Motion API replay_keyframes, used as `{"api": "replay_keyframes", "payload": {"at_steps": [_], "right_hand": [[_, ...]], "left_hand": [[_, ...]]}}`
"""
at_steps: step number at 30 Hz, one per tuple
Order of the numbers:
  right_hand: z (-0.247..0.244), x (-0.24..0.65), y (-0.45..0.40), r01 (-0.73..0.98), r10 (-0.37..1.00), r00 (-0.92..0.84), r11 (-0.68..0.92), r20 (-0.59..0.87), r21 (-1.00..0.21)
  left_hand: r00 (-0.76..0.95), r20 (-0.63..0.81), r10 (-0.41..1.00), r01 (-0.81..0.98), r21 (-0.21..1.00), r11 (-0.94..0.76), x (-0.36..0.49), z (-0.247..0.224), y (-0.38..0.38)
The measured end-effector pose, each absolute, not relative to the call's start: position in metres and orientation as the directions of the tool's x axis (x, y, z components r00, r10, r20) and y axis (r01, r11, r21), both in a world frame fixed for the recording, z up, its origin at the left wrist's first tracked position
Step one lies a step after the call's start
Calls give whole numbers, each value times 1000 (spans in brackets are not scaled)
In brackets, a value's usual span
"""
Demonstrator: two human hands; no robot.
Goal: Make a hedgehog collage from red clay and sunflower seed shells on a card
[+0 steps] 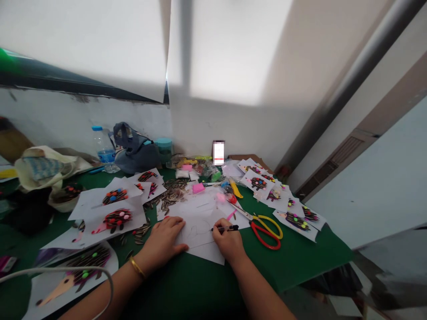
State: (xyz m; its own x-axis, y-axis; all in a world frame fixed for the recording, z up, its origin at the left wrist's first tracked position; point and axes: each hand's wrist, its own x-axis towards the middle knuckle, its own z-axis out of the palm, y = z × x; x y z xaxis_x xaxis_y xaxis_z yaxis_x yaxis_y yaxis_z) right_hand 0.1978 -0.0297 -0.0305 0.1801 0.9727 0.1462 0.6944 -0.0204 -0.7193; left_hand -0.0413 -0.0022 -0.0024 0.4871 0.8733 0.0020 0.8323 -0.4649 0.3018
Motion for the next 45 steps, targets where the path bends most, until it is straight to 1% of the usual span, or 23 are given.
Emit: {"api": "replay_keyframes", "payload": {"at_steps": [7, 15, 23, 28, 31, 35, 38, 45], "right_hand": [[-32, 198, -29, 694, 972, 195, -39, 135, -718], [-32, 198, -29, 701, 970, 186, -19, 157, -712], [-32, 198, -29, 699, 968, 194, -24, 157, -715], [-30, 197, -32, 667, 947, 202, 53, 248, -744], [-27, 193, -37, 659, 951, 131, 127, 280, -742], [-24, 186, -41, 681, 966, 28, 171, 258, -712], [-24, 183, -40, 702, 971, 27, 152, 239, -696], [-26, 184, -38, 690, 979, 13, 139, 205, -710]], "left_hand": [[477, 0, 879, 837, 306, -454, -41, -1, -2], [472, -27, 881, 843, 306, -442, -40, 2, -3], [483, -20, 875, 837, 304, -455, -40, 2, -3], [476, -26, 879, 841, 307, -446, -40, 1, -3], [481, -14, 877, 837, 306, -454, -40, 0, -3], [479, 1, 878, 836, 303, -457, -41, -1, -2], [476, -5, 880, 839, 301, -452, -40, -1, -2], [471, -24, 882, 844, 304, -442, -40, 2, -4]]}}
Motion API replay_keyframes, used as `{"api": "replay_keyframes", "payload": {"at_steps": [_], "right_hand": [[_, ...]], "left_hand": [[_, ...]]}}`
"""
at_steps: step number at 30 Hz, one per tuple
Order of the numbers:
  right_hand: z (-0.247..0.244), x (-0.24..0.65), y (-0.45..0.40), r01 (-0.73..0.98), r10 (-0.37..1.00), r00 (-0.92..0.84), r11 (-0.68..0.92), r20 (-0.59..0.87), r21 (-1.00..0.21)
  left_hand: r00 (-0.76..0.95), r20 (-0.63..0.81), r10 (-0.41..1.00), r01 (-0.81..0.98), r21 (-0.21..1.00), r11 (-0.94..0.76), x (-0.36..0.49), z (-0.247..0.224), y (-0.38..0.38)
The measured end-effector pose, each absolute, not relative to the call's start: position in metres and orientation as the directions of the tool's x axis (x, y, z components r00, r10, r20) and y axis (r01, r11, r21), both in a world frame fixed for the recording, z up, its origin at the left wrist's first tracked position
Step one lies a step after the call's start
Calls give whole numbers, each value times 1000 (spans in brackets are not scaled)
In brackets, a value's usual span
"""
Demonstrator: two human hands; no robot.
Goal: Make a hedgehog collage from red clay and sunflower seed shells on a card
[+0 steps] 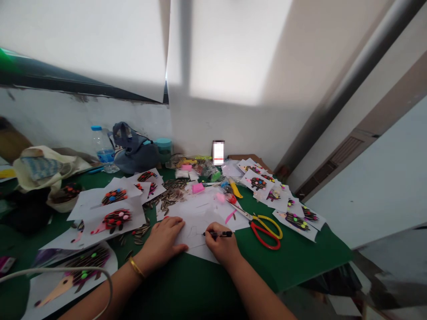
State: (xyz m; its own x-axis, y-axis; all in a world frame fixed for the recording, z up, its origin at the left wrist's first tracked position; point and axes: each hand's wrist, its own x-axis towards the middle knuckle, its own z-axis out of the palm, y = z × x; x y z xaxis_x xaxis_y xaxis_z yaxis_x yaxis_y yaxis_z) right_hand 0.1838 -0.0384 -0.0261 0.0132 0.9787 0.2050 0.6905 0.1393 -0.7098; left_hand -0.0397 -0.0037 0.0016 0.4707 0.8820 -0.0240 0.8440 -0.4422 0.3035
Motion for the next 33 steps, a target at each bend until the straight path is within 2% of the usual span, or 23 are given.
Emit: {"api": "replay_keyframes", "payload": {"at_steps": [33], "right_hand": [[-31, 185, -36, 681, 987, 27, 98, 158, -726]], "left_hand": [[483, 24, 875, 832, 300, -467, -42, -5, -1]]}}
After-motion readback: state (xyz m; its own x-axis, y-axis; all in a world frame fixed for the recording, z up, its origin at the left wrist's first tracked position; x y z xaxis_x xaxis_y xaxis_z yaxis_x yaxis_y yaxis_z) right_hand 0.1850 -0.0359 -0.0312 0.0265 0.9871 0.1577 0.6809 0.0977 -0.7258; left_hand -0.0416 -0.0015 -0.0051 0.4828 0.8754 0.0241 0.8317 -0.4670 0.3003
